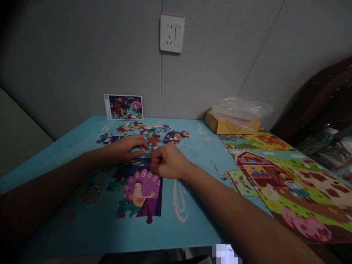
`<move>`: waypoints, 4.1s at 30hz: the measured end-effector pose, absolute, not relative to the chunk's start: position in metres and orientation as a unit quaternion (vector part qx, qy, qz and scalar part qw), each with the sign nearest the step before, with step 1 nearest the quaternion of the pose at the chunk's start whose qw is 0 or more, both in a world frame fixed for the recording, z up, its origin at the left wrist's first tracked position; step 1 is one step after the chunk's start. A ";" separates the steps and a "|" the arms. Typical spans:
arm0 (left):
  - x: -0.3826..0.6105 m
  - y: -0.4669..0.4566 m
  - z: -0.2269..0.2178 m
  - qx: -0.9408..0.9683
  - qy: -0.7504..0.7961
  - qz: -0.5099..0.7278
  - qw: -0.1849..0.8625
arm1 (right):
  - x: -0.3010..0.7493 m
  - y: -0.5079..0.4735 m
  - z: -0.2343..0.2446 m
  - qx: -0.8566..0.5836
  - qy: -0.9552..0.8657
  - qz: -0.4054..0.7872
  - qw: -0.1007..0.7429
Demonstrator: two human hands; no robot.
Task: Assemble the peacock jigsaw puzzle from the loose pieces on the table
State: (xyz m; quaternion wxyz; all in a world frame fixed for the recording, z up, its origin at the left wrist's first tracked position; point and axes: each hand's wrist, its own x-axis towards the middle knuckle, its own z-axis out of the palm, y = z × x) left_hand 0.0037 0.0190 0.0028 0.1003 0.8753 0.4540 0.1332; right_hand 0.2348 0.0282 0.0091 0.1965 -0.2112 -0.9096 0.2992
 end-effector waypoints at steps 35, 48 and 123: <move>-0.008 0.026 -0.002 0.876 0.444 0.167 0.082 | 0.214 0.014 0.008 -0.023 -0.967 0.187 0.171; -0.007 0.025 -0.004 0.871 0.461 0.157 0.066 | 0.226 0.052 0.003 -0.333 -0.763 0.391 0.393; -0.037 0.039 -0.004 0.676 0.712 0.159 -0.106 | 0.223 0.059 -0.004 -0.313 -0.927 0.052 0.202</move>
